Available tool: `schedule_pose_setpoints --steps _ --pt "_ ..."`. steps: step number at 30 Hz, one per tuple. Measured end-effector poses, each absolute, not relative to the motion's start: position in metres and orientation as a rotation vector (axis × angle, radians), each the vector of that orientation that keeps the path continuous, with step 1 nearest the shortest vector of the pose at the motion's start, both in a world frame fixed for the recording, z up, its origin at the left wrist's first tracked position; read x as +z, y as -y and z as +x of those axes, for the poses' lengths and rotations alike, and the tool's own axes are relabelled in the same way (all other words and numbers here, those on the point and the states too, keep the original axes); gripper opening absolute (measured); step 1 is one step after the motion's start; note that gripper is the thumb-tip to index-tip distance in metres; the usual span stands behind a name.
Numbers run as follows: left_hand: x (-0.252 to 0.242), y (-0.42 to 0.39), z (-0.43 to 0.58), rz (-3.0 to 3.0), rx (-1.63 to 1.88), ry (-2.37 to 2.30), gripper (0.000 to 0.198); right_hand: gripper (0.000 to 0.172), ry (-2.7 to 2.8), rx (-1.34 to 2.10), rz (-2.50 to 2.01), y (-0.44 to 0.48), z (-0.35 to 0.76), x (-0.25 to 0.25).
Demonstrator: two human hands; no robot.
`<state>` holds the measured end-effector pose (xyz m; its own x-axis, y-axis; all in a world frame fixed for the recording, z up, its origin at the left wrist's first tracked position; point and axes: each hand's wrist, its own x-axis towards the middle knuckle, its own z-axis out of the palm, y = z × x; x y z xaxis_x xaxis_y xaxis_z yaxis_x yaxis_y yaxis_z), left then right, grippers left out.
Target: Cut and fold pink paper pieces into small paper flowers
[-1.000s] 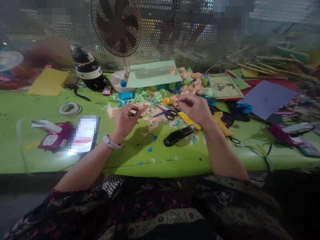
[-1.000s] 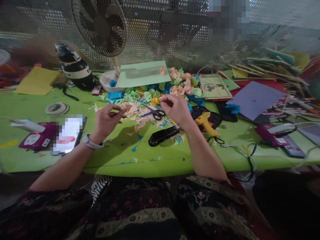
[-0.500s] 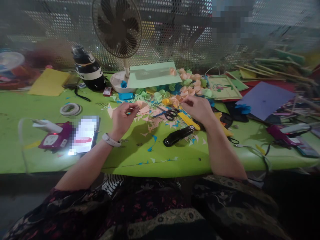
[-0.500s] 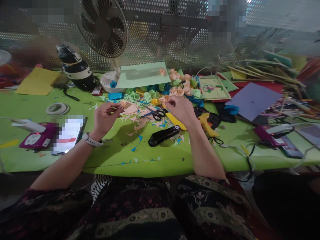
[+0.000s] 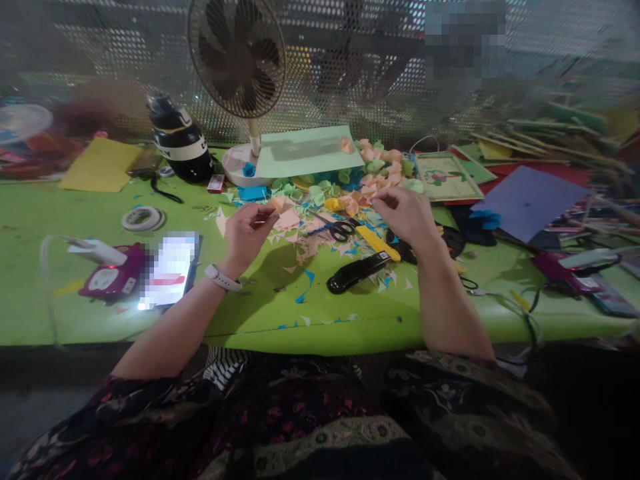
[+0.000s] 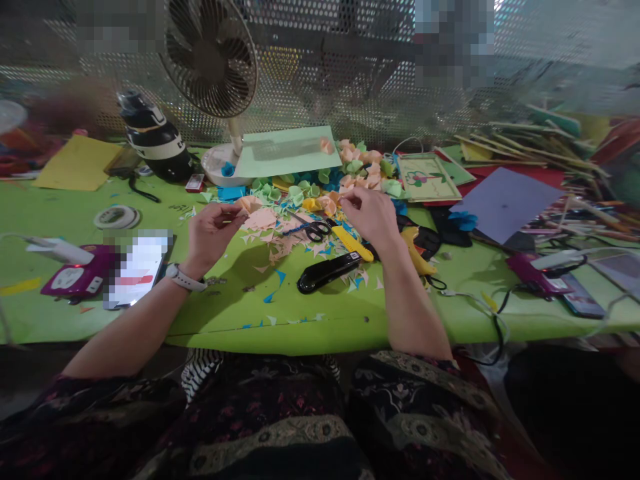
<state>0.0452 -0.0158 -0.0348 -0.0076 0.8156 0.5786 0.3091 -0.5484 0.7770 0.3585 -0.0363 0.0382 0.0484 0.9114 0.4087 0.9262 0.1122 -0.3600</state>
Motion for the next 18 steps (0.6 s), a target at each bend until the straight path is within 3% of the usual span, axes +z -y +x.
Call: schedule_pose_setpoints --steps 18 --pt "-0.036 0.016 0.046 1.737 1.569 -1.153 0.016 0.013 1.689 0.051 -1.696 0.051 0.373 0.061"
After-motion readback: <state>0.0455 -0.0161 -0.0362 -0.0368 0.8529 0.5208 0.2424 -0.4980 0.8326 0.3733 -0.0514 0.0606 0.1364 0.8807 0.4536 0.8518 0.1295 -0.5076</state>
